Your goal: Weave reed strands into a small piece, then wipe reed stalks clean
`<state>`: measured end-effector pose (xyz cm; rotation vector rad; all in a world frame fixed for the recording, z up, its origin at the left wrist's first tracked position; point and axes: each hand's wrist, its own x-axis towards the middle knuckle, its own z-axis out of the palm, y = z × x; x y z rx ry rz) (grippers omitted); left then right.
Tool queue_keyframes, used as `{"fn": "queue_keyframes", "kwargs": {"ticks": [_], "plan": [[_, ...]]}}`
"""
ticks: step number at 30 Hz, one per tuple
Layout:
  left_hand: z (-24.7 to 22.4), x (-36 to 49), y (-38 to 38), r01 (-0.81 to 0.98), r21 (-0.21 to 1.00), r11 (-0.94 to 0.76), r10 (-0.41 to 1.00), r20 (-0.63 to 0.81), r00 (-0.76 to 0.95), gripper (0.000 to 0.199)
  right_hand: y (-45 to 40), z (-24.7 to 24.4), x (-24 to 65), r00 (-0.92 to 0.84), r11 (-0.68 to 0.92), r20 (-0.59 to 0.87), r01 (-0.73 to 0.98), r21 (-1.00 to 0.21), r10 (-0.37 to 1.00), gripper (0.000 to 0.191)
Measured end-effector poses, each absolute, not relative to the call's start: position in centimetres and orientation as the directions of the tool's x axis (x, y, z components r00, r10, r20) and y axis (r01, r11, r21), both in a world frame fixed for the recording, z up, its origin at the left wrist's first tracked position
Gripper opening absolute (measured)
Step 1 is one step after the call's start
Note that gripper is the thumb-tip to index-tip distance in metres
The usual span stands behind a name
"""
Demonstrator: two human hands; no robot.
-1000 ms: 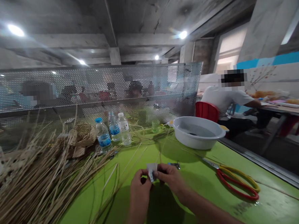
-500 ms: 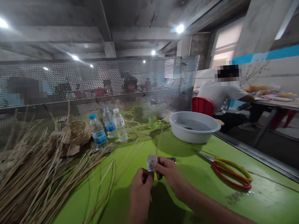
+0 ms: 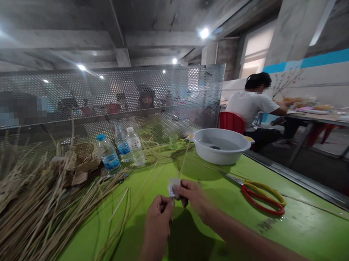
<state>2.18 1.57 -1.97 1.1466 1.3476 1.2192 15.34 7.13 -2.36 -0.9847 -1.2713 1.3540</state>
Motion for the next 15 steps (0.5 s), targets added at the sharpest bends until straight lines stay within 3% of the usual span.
{"fn": "queue_keyframes", "kwargs": {"ticks": [4,9,15], "plan": [[-1.69,2.51,1.25,0.072,0.996,0.06,0.995,-0.054,-0.078,0.026,7.56,-2.09,16.02,0.006,0.117,0.118,-0.159,-0.98,0.993,0.034],[-1.93,2.07,1.68,0.07,0.994,0.089,0.991,-0.082,-0.102,0.03,7.2,-2.54,15.48,-0.19,0.069,0.093,-0.131,-0.989,0.977,0.033],[-2.35,2.32,1.35,0.059,0.99,0.128,0.992,-0.128,-0.014,0.034,7.94,-2.08,16.3,0.019,0.151,0.15,-0.152,-0.977,0.989,0.03]]}}
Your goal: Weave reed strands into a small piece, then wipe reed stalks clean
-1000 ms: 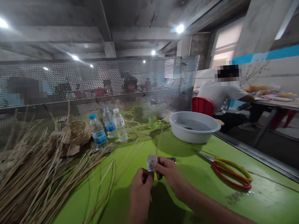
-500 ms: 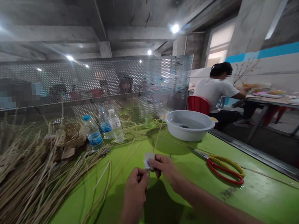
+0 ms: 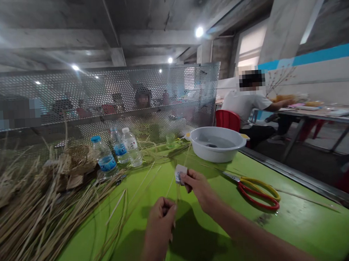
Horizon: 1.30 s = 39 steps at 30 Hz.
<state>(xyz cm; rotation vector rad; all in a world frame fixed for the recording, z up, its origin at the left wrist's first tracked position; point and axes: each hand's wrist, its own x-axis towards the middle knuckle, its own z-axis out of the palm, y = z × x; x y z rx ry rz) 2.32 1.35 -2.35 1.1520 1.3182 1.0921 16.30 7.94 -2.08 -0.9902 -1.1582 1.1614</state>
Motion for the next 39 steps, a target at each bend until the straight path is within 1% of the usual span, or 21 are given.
{"fn": "queue_keyframes", "kwargs": {"ticks": [3,5,6,7,9,11,12,14,16,17,18,19,22,24,26,29,30,31,35,37,39], "plan": [[-2.4,2.4,1.2,0.027,0.987,0.161,0.986,-0.162,0.027,0.038,7.4,-2.6,15.6,-0.105,0.114,0.13,-0.149,-0.982,0.986,0.032],[-2.4,2.4,1.3,0.0,0.989,0.149,0.989,-0.149,0.025,0.039,7.2,-2.8,15.3,-0.189,0.078,0.105,-0.145,-0.986,0.976,0.034],[-2.5,2.4,1.4,-0.003,0.991,0.136,0.991,-0.136,0.021,0.039,7.3,-2.7,15.3,-0.196,0.068,0.095,-0.143,-0.987,0.976,0.034],[-2.6,2.4,1.4,0.001,0.993,0.12,0.993,-0.12,0.018,0.038,7.4,-2.6,15.5,-0.177,0.066,0.09,-0.141,-0.988,0.98,0.033],[-2.6,2.6,1.4,0.015,0.995,0.096,0.995,-0.097,0.025,0.036,7.9,-2.0,16.2,-0.079,0.088,0.101,-0.155,-0.984,0.992,0.032],[-2.5,2.7,1.3,0.028,0.994,0.105,0.993,-0.106,0.055,0.036,8.2,-1.5,16.7,0.037,0.128,0.123,-0.189,-0.974,0.992,0.032],[-2.4,2.6,1.3,0.034,0.992,0.119,0.991,-0.121,0.064,0.037,8.1,-1.5,16.7,0.062,0.138,0.128,-0.202,-0.97,0.99,0.033],[-2.1,2.5,1.2,0.048,0.989,0.141,0.988,-0.144,0.059,0.037,7.6,-1.7,16.2,-0.011,0.107,0.111,-0.201,-0.974,0.994,0.033],[-1.8,2.2,1.3,0.049,0.99,0.133,0.99,-0.135,0.032,0.036,7.0,-2.1,15.6,-0.175,0.033,0.064,-0.171,-0.985,0.983,0.033],[-1.8,2.0,1.4,0.048,0.991,0.122,0.992,-0.123,0.022,0.036,6.9,-2.2,15.4,-0.224,0.008,0.044,-0.159,-0.987,0.974,0.032],[-1.9,2.0,1.4,0.049,0.993,0.111,0.994,-0.112,0.018,0.035,7.0,-2.2,15.5,-0.225,0.002,0.037,-0.155,-0.988,0.974,0.032],[-2.0,1.9,1.4,0.052,0.993,0.103,0.994,-0.104,0.022,0.034,7.2,-2.1,15.7,-0.182,0.015,0.045,-0.163,-0.987,0.982,0.031],[-2.4,2.2,1.3,0.058,0.993,0.106,0.99,-0.111,0.087,0.034,8.4,-1.6,16.9,0.036,0.115,0.11,-0.206,-0.972,0.993,0.031],[-2.4,2.3,1.2,0.046,0.991,0.127,0.985,-0.132,0.112,0.037,8.5,-1.5,17.0,0.087,0.14,0.124,-0.211,-0.967,0.988,0.033],[-2.1,2.3,1.2,0.033,0.989,0.144,0.985,-0.147,0.088,0.039,8.0,-1.7,16.4,0.008,0.097,0.098,-0.192,-0.977,0.995,0.034],[-1.5,2.0,1.4,0.031,0.99,0.136,0.99,-0.137,0.035,0.043,7.0,-2.2,15.2,-0.199,0.033,0.065,-0.158,-0.987,0.978,0.034],[-1.4,2.0,1.4,0.036,0.991,0.132,0.991,-0.133,0.035,0.044,7.0,-2.2,15.2,-0.211,0.036,0.069,-0.158,-0.987,0.975,0.034],[-1.5,2.0,1.4,0.041,0.991,0.129,0.99,-0.131,0.043,0.045,7.2,-2.1,15.4,-0.182,0.047,0.077,-0.162,-0.986,0.98,0.035],[-2.3,2.2,1.3,0.03,0.992,0.122,0.984,-0.125,0.123,0.045,8.6,-1.4,17.0,0.067,0.132,0.121,-0.202,-0.97,0.99,0.035],[-2.8,2.1,1.5,0.016,0.992,0.126,0.98,-0.127,0.152,0.047,8.6,-1.4,16.9,0.059,0.131,0.122,-0.199,-0.971,0.991,0.034],[-3.0,1.9,1.9,0.009,0.991,0.13,0.98,-0.13,0.149,0.05,8.0,-2.0,16.0,-0.053,0.086,0.097,-0.177,-0.98,0.994,0.033]]}}
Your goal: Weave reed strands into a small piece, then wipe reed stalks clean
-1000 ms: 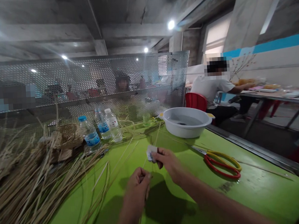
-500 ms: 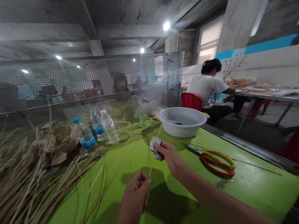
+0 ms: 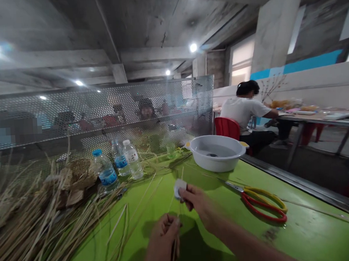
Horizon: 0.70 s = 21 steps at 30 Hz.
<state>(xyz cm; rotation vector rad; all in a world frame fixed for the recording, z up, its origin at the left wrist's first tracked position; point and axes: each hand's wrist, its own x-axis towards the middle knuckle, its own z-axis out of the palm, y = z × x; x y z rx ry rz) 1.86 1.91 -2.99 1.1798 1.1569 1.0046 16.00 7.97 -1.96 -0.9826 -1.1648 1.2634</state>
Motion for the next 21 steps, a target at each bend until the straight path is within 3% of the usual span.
{"fn": "queue_keyframes", "kwargs": {"ticks": [2,4,9,15,19,21], "plan": [[-2.9,1.6,2.2,0.004,0.992,0.123,0.986,-0.123,0.113,0.049,7.4,-2.5,15.2,-0.184,0.041,0.069,-0.154,-0.987,0.981,0.033],[-2.7,1.6,2.1,0.002,0.994,0.105,0.991,-0.105,0.08,0.045,7.3,-2.7,15.2,-0.2,0.037,0.063,-0.132,-0.991,0.978,0.032],[-2.6,2.4,1.3,-0.004,0.995,0.103,0.989,-0.102,0.106,0.036,8.1,-1.9,16.7,0.043,0.123,0.118,-0.162,-0.979,0.992,0.033],[-3.0,2.0,1.8,-0.006,0.996,0.088,0.996,-0.088,0.031,0.038,6.9,-2.3,15.4,-0.235,0.018,0.052,-0.142,-0.99,0.971,0.029],[-3.1,2.1,1.7,-0.007,0.995,0.098,0.99,-0.096,0.108,0.033,7.4,-2.0,16.0,-0.029,0.093,0.098,-0.15,-0.984,0.995,0.029],[-3.3,2.1,1.7,-0.021,0.992,0.126,0.982,-0.122,0.142,0.036,7.5,-2.0,16.1,-0.045,0.089,0.097,-0.153,-0.984,0.994,0.029]]}}
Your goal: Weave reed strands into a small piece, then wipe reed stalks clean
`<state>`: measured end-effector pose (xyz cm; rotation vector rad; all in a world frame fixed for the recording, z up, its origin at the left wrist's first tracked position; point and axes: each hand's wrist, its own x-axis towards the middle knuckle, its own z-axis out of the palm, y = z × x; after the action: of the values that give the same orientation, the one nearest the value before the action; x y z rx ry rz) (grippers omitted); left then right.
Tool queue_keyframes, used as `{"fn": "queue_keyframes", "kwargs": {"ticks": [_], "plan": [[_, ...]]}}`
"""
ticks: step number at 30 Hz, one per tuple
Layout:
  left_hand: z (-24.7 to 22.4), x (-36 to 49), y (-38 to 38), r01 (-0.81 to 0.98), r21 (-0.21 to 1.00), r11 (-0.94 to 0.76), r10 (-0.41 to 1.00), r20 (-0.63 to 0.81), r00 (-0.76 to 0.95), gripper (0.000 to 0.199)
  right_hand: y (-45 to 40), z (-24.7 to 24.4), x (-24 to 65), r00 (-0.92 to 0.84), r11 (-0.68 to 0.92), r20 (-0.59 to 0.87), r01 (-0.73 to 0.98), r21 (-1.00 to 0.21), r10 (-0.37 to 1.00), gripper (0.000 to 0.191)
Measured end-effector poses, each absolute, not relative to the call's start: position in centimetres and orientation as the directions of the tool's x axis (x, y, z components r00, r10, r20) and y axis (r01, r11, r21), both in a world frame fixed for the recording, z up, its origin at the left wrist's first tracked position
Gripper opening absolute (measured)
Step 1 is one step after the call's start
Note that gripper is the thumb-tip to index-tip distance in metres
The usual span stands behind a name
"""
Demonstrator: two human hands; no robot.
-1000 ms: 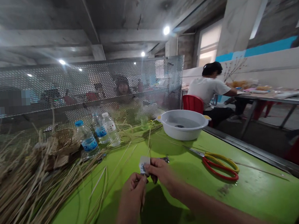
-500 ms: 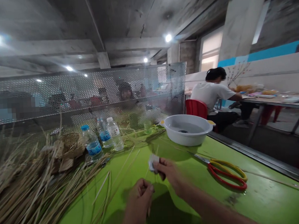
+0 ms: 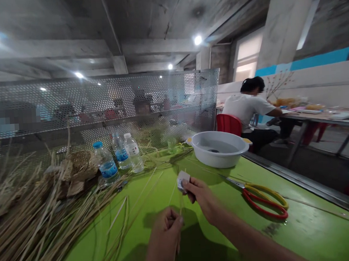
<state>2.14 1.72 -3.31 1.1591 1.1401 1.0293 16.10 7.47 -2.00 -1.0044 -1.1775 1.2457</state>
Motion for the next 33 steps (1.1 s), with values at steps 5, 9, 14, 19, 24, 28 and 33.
{"fn": "queue_keyframes", "kwargs": {"ticks": [5,9,14,19,24,28,33], "plan": [[-3.48,1.86,1.99,0.006,0.994,0.113,0.99,-0.113,0.085,0.037,7.35,-2.4,15.7,-0.187,0.03,0.051,-0.114,-0.993,0.981,0.028],[-3.37,1.95,1.76,0.011,0.994,0.113,0.981,-0.113,0.157,0.031,7.75,-2.18,16.14,-0.006,0.089,0.091,-0.142,-0.986,0.996,0.031],[-3.17,1.88,1.9,-0.021,0.993,0.119,0.988,-0.116,0.099,0.036,6.95,-2.43,15.51,-0.276,-0.012,0.022,-0.12,-0.993,0.961,0.032],[-3.14,2.09,1.74,-0.017,0.994,0.111,0.986,-0.108,0.126,0.033,7.25,-2.31,15.95,-0.058,0.084,0.092,-0.122,-0.989,0.994,0.033],[-3.34,2.05,1.87,-0.017,0.992,0.124,0.987,-0.121,0.108,0.037,7.27,-2.3,15.82,-0.205,0.032,0.051,-0.093,-0.995,0.977,0.037],[-3.46,2.08,1.72,-0.001,0.995,0.096,0.989,-0.095,0.115,0.031,7.7,-2.07,16.35,-0.096,0.071,0.081,-0.105,-0.992,0.992,0.035],[-3.14,2.12,1.57,-0.022,0.994,0.105,0.987,-0.101,0.128,0.033,7.26,-2.3,15.99,-0.129,0.041,0.055,-0.102,-0.994,0.99,0.033]]}}
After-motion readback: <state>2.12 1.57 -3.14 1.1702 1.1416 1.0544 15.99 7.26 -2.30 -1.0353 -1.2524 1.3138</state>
